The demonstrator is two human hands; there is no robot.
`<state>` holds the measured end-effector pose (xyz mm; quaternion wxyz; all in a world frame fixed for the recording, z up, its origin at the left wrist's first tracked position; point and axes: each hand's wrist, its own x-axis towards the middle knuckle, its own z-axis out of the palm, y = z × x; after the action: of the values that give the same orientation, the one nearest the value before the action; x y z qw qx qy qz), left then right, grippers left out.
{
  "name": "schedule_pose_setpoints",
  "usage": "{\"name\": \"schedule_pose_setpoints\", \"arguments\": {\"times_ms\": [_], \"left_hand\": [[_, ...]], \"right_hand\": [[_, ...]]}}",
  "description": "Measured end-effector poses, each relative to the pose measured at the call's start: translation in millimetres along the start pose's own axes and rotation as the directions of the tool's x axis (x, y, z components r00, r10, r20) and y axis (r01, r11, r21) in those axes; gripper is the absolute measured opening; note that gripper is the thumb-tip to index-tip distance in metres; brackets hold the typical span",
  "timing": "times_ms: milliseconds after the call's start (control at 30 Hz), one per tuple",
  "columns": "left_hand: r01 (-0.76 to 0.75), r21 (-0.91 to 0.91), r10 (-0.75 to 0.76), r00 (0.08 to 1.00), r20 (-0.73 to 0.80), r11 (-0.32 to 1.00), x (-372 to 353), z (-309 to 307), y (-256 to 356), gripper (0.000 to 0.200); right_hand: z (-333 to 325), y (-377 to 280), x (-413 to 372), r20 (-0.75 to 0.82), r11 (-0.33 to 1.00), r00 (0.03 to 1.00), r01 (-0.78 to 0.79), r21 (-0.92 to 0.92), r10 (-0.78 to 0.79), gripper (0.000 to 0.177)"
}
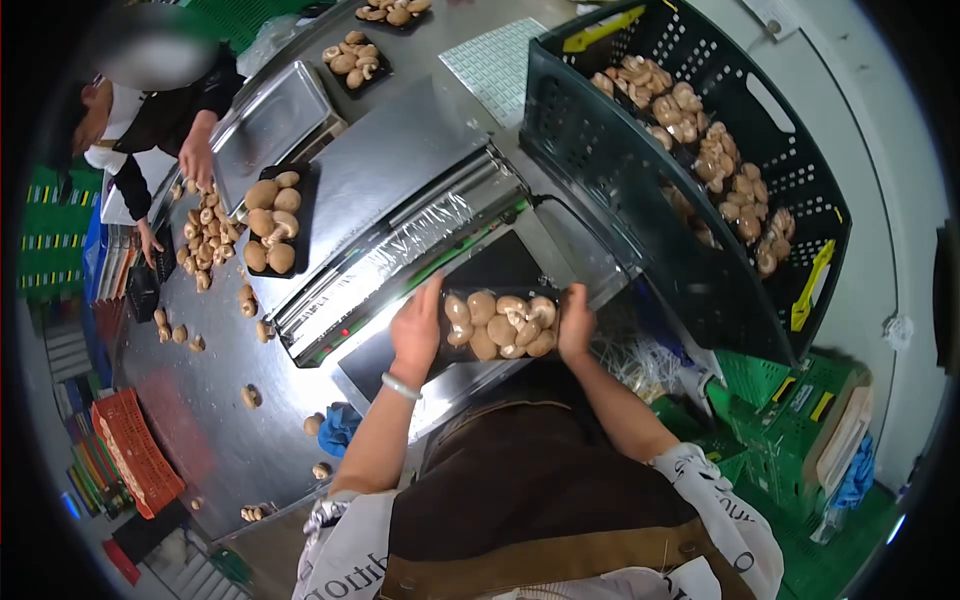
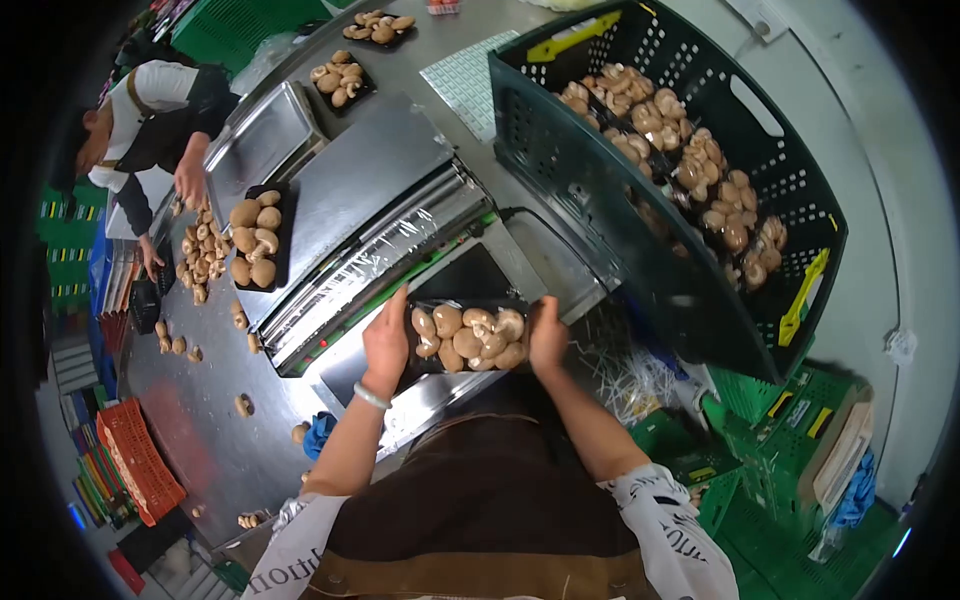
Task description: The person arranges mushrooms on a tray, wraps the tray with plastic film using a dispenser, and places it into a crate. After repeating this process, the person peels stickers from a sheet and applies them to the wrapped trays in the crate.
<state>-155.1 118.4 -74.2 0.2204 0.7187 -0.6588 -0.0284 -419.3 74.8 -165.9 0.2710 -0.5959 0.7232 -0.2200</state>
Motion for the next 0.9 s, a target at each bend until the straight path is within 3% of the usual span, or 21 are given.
{"name": "schedule_pose_setpoints", "arguments": {"times_ms": [33,67,100,133,200,267,333,367,400,433,467,533,600,633,667,733,800,833,867,900], "left_hand": [[0.003,-0.069,-0.002,1.000,0.014,0.998,3.7,2.6,6.8,0.054],[-0.002,-0.137,0.005,1.000,0.018,0.991,10.9,4.6,13.1,0.053],[0.217,-0.493,-0.184,0.976,0.116,0.842,11.4,11.8,16.0,0.051],[0.415,-0.743,-0.307,0.907,0.289,0.526,7.7,19.4,21.4,0.049],[0.331,-0.900,-0.085,0.944,0.320,0.283,25.2,-56.0,90.8,0.046],[0.524,-0.849,0.039,0.852,0.523,-0.065,16.2,-74.7,103.6,0.046],[0.537,-0.843,0.107,0.840,0.532,-0.020,5.3,-93.5,112.2,0.044],[0.436,-0.874,0.287,0.883,0.371,-0.213,5.0,-98.8,118.4,0.043],[0.359,-0.836,0.420,0.891,0.175,-0.414,5.8,-104.6,125.1,0.042],[0.358,-0.767,0.510,0.859,0.048,-0.532,7.6,-107.9,131.5,0.041],[0.409,-0.746,0.540,0.838,0.079,-0.526,10.3,-106.3,141.5,0.040],[0.487,-0.746,0.563,0.806,0.183,-0.454,19.8,-105.1,153.0,0.038],[0.553,-0.751,0.566,0.770,0.294,-0.361,30.4,-103.7,156.3,0.036],[0.573,-0.757,0.563,0.755,0.338,-0.314,34.8,-106.6,154.8,0.035],[0.602,-0.755,0.549,0.736,0.397,-0.261,39.9,-102.2,155.5,0.034],[0.658,-0.741,0.503,0.691,0.519,-0.139,49.6,-92.2,157.0,0.032],[0.718,-0.696,0.413,0.632,0.656,0.005,57.9,-76.0,156.8,0.030],[0.746,-0.662,0.356,0.601,0.716,0.072,61.8,-68.9,154.9,0.029],[0.759,-0.641,0.296,0.590,0.752,0.114,67.7,-67.8,152.1,0.028],[0.758,-0.638,0.233,0.601,0.764,0.136,75.3,-70.7,148.9,0.027]], "right_hand": [[11.4,-5.1,-9.2,0.131,0.949,0.985,-0.143,0.281,0.109,0.016],[16.8,-9.8,-16.1,0.410,0.562,0.888,-0.451,0.694,0.207,0.016],[12.1,-19.8,-23.0,0.612,0.237,0.770,-0.638,0.733,0.183,0.016],[-1.5,-28.3,-32.8,0.737,0.142,0.673,-0.736,0.661,0.061,0.017],[-44.0,-48.7,-59.5,0.865,0.232,0.450,-0.837,0.495,-0.223,0.020],[-84.4,-74.6,-78.4,0.866,0.392,0.230,-0.819,0.418,-0.443,0.024],[-107.9,-101.4,-81.6,0.822,0.523,0.080,-0.736,0.430,-0.563,0.028],[-115.3,-112.5,-73.9,0.818,0.593,0.052,-0.663,0.457,-0.572,0.030],[-117.4,-121.9,-59.5,0.832,0.677,0.060,-0.551,0.488,-0.551,0.032],[-131.2,-130.5,-38.8,0.875,0.774,0.103,-0.426,0.468,-0.473,0.035],[-179.2,-149.6,-14.6,0.955,0.847,0.077,-0.446,0.290,-0.287,0.035],[-225.5,-168.8,22.9,0.892,0.967,0.412,-0.081,0.241,-0.188,0.039],[-276.8,-178.1,32.7,0.671,0.788,0.490,0.054,0.614,-0.557,0.045],[-275.8,-187.6,24.0,0.496,0.609,0.369,0.326,0.723,-0.786,0.055],[-279.4,-200.5,12.0,0.507,0.526,0.221,0.600,0.603,-0.833,0.059],[-258.1,-206.6,9.1,0.615,0.650,0.282,0.545,0.529,-0.736,0.063],[-271.9,-207.5,46.0,0.749,0.832,0.379,0.359,0.422,-0.544,0.067],[-283.6,-201.3,63.1,0.583,0.782,0.528,0.331,0.528,-0.617,0.064],[-306.7,-194.5,81.3,0.513,0.844,0.686,0.304,0.443,-0.516,0.057],[-329.3,-186.3,99.1,0.335,0.857,0.840,0.257,0.447,-0.427,0.052]]}}
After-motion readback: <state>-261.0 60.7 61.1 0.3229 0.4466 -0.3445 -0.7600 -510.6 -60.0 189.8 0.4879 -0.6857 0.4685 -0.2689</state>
